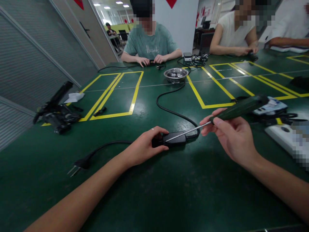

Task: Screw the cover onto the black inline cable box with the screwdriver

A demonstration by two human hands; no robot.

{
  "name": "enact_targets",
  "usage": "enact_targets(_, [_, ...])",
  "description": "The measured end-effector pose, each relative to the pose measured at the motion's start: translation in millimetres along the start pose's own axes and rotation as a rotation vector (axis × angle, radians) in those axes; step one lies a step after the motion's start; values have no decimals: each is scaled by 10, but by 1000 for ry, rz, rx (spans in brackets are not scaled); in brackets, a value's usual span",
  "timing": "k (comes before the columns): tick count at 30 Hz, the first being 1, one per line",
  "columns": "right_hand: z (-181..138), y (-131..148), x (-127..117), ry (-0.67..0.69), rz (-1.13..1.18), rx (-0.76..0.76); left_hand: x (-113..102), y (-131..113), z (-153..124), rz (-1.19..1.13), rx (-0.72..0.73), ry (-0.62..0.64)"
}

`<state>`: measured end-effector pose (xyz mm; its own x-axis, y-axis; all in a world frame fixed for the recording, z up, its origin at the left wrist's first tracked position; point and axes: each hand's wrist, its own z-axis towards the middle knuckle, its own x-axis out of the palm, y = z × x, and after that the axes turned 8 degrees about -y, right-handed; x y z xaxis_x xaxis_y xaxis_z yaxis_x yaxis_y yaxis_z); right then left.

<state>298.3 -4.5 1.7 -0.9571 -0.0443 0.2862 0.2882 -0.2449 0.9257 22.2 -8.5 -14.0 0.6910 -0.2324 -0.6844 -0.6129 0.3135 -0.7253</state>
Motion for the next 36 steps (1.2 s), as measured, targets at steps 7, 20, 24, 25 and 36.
enact_targets(7, [25, 65, -4, -3, -225, -92, -6, -25, 1, 2, -7, 5])
enact_targets(20, [85, 63, -17, -41, -30, 91, 3, -8, 15, 0, -22, 6])
enact_targets(24, [95, 37, -17, -91, -86, 59, 2, -6, 13, 3, -25, 11])
enact_targets(25, [91, 45, -14, -73, -41, 77, 1, -8, 12, 5, -27, 10])
enact_targets(36, [88, 47, -34, -79, -156, 2, -4, -14, 8, 11, -45, 13])
